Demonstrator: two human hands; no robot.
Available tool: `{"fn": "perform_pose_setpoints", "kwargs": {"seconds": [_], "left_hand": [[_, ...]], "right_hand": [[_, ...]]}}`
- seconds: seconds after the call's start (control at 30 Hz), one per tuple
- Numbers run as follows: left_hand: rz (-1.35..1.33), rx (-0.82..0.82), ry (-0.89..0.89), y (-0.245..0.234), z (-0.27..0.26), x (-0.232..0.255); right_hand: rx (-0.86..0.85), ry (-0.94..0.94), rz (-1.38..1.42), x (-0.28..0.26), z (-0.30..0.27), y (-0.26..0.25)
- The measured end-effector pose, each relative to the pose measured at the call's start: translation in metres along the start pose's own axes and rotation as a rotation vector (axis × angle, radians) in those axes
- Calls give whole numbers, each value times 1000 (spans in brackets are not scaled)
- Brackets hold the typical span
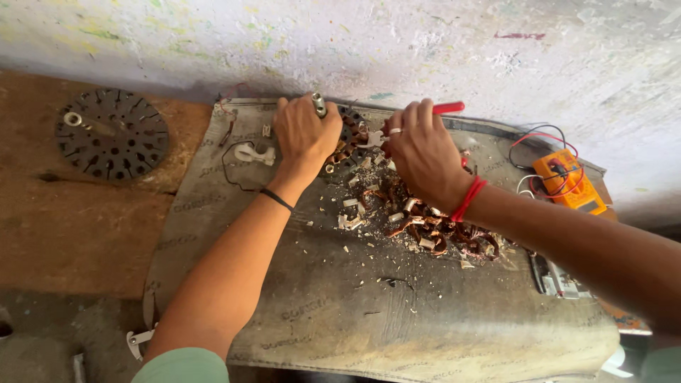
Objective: The person uses red-handled pliers to strip insulation from copper wires on a circular motor stator. They hold the stator with their left hand while cutting and pulling off the insulation with their right hand, creating a pile of debris on the workbench.
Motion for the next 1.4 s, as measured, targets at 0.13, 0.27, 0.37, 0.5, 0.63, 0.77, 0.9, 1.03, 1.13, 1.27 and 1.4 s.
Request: {"fn": "perform_pose_setpoints", "kwargs": {"seconds": [0.13,0.27,0.37,0.5,0.63,0.77,0.9,1.03,1.13,1.27,1.4], "left_hand": [[59,-49,-61,3,3,-7],[-22,-50,-78,5,7,-7],[-54,-119,-135,7,6,-10],[-48,-148,-158,0,7,-6],[-2,-167,-145,-9,3,1],[19,-162,-120,-8,1,2],[19,-105,-68,-10,0,3],[-4,-174,-146,-2,1,-2],[26,-187,-162,-3,4,-4],[9,-91,-44,-4,3,0],[-9,-223,-127,7,2,-9]], "right_hand": [[-235,-65,123,6,18,10],[-519,34,422,14,20,19],[-740,65,488,21,26,23],[-1002,146,781,31,32,41],[-1262,102,1086,24,31,56],[-1100,183,1019,15,14,56],[-735,89,648,11,13,31],[-443,-4,407,10,18,7],[-968,152,672,25,14,36],[-1241,339,1433,17,8,48],[-1096,128,873,35,2,32]]}}
Point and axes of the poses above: each hand's wrist, its own z-axis towards the middle knuckle, its own y-axis out of the palm, x = y × z, the point moved 8 cm from there along z, towards the middle knuckle, and after that the axes turned 1 degree about y, right-handed, at the moved point
